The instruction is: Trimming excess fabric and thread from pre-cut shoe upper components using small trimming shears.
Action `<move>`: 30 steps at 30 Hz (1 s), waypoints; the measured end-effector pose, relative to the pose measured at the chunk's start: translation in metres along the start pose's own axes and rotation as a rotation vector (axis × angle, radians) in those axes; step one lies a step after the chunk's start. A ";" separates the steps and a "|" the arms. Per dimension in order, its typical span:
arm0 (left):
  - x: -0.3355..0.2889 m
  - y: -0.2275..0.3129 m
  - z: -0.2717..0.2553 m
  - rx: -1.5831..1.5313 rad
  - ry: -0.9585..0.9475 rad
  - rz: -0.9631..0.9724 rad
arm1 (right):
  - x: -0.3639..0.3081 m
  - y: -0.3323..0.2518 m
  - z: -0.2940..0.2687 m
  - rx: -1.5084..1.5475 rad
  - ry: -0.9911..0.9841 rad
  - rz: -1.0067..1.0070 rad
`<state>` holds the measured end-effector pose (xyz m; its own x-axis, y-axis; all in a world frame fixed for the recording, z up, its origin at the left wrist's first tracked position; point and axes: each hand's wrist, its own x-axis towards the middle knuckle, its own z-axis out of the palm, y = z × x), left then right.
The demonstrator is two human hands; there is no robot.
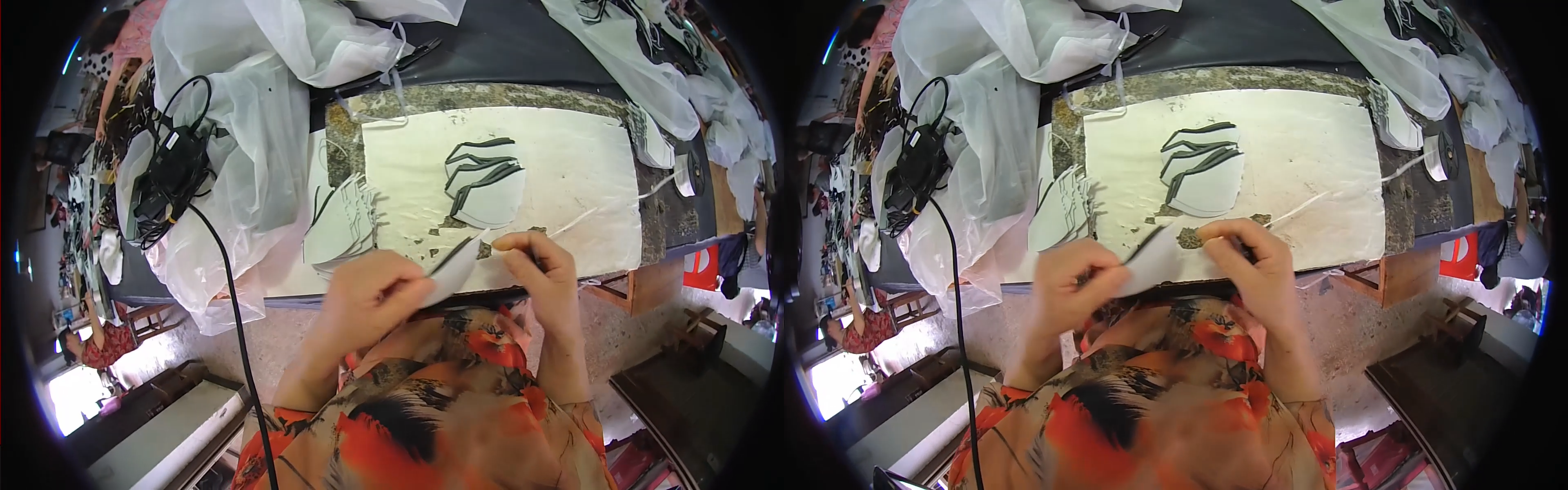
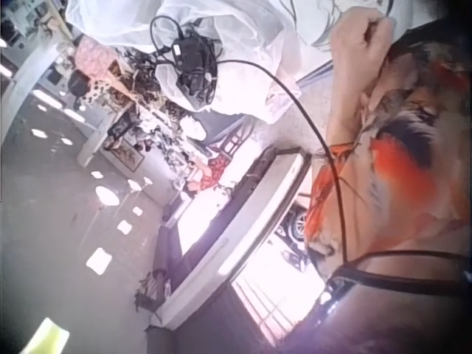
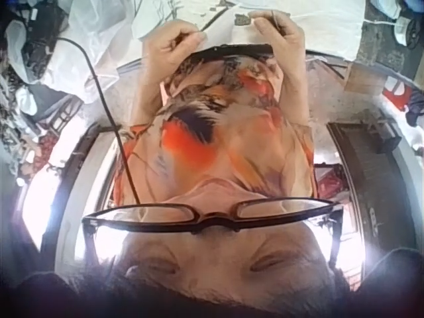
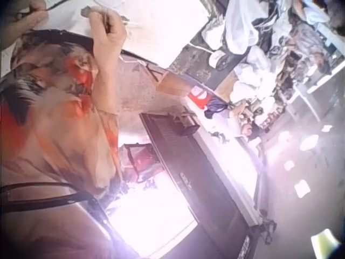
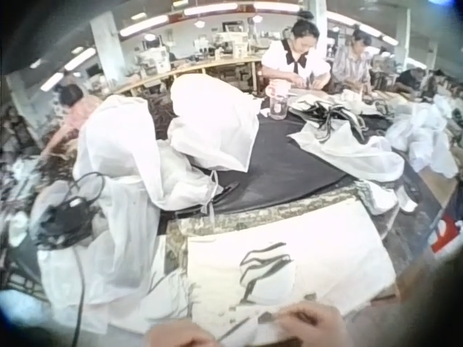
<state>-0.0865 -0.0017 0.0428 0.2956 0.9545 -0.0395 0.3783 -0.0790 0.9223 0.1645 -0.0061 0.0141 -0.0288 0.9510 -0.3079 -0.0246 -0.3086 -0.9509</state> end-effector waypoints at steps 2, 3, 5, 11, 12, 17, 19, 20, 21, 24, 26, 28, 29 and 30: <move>-0.007 -0.005 -0.027 0.086 0.108 -0.038 | 0.003 0.000 -0.009 -0.032 0.007 0.011; -0.009 -0.009 -0.042 0.107 0.141 -0.107 | 0.005 0.001 -0.014 -0.032 0.008 0.009; -0.008 -0.016 -0.061 0.127 0.172 -0.171 | 0.010 0.004 -0.021 -0.044 -0.007 0.024; 0.008 -0.019 -0.047 0.644 0.558 0.044 | 0.026 0.004 -0.025 -0.124 0.132 -0.014; 0.010 -0.011 -0.033 0.515 0.515 0.017 | 0.027 0.002 -0.025 -0.116 0.143 -0.018; 0.058 -0.018 0.033 0.494 0.138 0.277 | 0.032 0.009 -0.021 -0.122 0.124 0.006; 0.080 -0.026 0.057 0.512 0.128 0.321 | 0.031 0.018 -0.022 -0.240 0.074 -0.157; 0.087 -0.029 0.064 0.537 0.123 0.352 | 0.029 0.014 -0.026 -0.276 0.039 -0.157; 0.089 -0.031 0.068 0.536 0.118 0.363 | 0.030 0.014 -0.027 -0.275 0.050 -0.161; 0.090 -0.035 0.075 0.534 0.098 0.322 | 0.040 0.017 -0.029 -0.393 0.278 -0.173; 0.088 -0.035 0.078 0.499 0.102 0.288 | 0.052 0.015 -0.030 -0.525 0.310 -0.235; 0.087 -0.033 0.080 0.490 0.117 0.302 | 0.059 0.013 -0.025 -0.529 0.301 -0.281; 0.087 -0.033 0.080 0.481 0.145 0.303 | 0.062 0.012 -0.021 -0.537 0.276 -0.329; 0.087 -0.032 0.079 0.484 0.146 0.302 | 0.062 0.012 -0.019 -0.535 0.274 -0.330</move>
<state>-0.0033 0.0616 -0.0205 0.3415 0.8963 0.2829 0.6637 -0.4431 0.6026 0.1809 0.0496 -0.0173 0.1510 0.9860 0.0704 0.5100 -0.0167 -0.8600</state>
